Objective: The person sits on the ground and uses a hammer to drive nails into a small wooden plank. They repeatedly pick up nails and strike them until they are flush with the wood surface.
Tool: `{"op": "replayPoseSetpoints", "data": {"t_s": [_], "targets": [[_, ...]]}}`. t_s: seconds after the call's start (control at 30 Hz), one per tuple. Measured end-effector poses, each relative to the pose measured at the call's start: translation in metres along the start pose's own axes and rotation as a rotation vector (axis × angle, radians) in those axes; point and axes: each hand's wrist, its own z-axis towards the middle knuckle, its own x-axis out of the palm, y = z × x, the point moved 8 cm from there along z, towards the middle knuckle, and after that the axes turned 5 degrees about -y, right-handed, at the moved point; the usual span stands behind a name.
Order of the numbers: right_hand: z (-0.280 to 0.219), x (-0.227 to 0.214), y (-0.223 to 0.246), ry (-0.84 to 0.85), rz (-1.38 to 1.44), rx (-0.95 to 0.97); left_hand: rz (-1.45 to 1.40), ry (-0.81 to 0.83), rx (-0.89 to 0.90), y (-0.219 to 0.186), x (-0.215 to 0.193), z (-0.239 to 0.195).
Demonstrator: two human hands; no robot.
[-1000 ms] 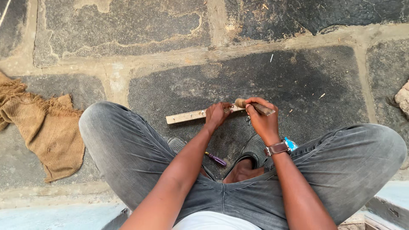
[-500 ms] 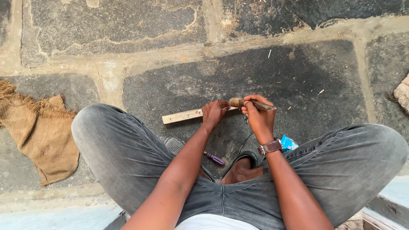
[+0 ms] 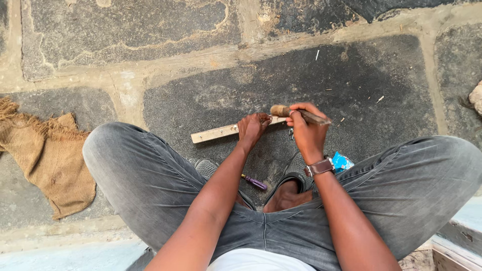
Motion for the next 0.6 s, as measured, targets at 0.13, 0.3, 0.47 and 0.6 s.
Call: {"op": "replayPoseSetpoints", "data": {"t_s": [0.13,0.3,0.47,0.6], "targets": [[0.0,0.008,-0.013,0.05,-0.043,0.101,0.003,-0.038,0.028,-0.008,-0.012,-0.004],[-0.007,0.01,0.002,0.041,-0.115,-0.089,-0.001,-0.026,0.027,-0.012,-0.018,-0.004],[-0.006,0.012,-0.001,0.055,-0.098,0.005,-0.025,-0.012,0.005,-0.005,-0.011,-0.003],[-0.008,0.009,-0.001,0.022,-0.064,0.081,-0.027,-0.01,-0.005,-0.002,-0.01,-0.003]]}}
